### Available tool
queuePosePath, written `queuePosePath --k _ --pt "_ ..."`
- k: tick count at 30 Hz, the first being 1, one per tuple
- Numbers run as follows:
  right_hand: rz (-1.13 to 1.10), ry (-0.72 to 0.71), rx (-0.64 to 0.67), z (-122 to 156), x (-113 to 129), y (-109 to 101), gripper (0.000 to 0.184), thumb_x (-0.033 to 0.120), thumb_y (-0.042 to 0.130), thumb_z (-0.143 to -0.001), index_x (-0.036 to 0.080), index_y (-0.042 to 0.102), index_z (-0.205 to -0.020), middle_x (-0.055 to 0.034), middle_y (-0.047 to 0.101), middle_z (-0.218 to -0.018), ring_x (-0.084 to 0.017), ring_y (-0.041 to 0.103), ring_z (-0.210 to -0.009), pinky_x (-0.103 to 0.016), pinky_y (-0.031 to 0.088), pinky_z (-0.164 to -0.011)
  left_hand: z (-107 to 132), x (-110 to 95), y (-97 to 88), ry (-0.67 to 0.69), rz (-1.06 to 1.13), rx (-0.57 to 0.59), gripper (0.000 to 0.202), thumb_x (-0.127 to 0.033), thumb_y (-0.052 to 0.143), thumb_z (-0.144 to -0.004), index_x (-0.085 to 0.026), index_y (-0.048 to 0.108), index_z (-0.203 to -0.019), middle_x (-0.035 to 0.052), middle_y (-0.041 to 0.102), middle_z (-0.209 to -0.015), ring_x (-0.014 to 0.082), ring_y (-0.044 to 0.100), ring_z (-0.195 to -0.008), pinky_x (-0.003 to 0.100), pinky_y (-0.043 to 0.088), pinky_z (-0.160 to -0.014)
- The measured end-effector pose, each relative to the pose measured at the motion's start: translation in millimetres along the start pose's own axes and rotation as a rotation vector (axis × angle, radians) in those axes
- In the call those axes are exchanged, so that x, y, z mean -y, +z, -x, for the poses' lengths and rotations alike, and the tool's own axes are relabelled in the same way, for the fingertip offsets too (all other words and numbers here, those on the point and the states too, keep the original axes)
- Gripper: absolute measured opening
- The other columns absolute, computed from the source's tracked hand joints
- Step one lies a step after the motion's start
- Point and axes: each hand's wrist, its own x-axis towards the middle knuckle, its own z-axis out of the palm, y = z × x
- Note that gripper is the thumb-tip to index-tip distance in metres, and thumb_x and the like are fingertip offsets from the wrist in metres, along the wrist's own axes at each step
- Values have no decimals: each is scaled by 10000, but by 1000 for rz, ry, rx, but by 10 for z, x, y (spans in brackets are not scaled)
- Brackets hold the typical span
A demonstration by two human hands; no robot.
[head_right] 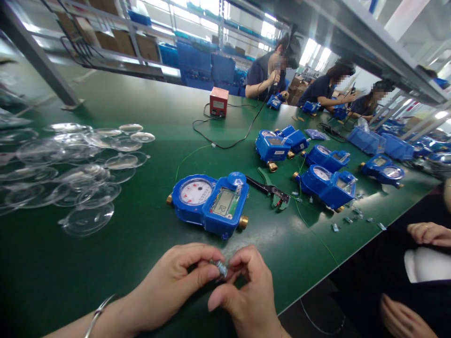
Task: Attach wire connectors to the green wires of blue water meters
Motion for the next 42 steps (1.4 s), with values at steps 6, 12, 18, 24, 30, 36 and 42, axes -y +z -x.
queuePosePath --k 6,12,18,24,30,36,42 --pt "616 -527 79 48 2 -32 271 114 462 -866 144 479 -1134 -123 602 -918 -215 548 -810 -348 459 -694 26 -12 14 -26 -44 -22 126 -259 498 -863 -215 617 -870 -43 611 -802 113 554 -751 212 399 -689" --pt "763 -601 73 54 -11 -18 317 42 468 -816 115 473 -1125 -140 617 -888 -221 548 -761 -351 447 -640 15 -8 13 13 -37 -24 138 -278 490 -876 -226 618 -869 -44 553 -768 100 531 -724 207 388 -668" --pt "701 -585 41 90 -16 4 245 34 455 -809 130 506 -1029 -105 600 -814 -198 521 -721 -324 403 -629 43 -1 47 7 -55 -27 128 -248 477 -876 -221 601 -875 -37 557 -795 109 531 -755 218 388 -683" --pt "-41 182 97 56 105 99 226 258 416 -884 182 488 -684 20 448 -579 -101 397 -515 -230 295 -493 48 0 64 32 -62 -34 137 -226 466 -877 -210 593 -830 -34 559 -787 109 534 -758 214 400 -692" --pt "-748 697 291 -19 156 144 256 337 456 -831 203 381 -626 93 259 -471 -56 162 -369 -199 175 -392 62 49 51 122 -103 -51 147 -214 448 -890 -220 592 -862 -16 579 -823 125 538 -810 233 408 -753" --pt "413 -196 146 75 36 1 158 148 367 -891 175 514 -839 -37 504 -732 -157 451 -676 -281 347 -620 157 -39 -44 32 -281 -272 183 -356 482 -860 -187 550 -881 46 575 -924 190 521 -880 295 410 -780" --pt "827 -645 162 112 50 41 154 42 390 -819 134 513 -835 -66 534 -657 -176 426 -611 -299 335 -579 179 -96 63 -199 -196 76 527 -443 204 -942 -188 545 -633 -10 596 -644 138 531 -590 249 377 -596"
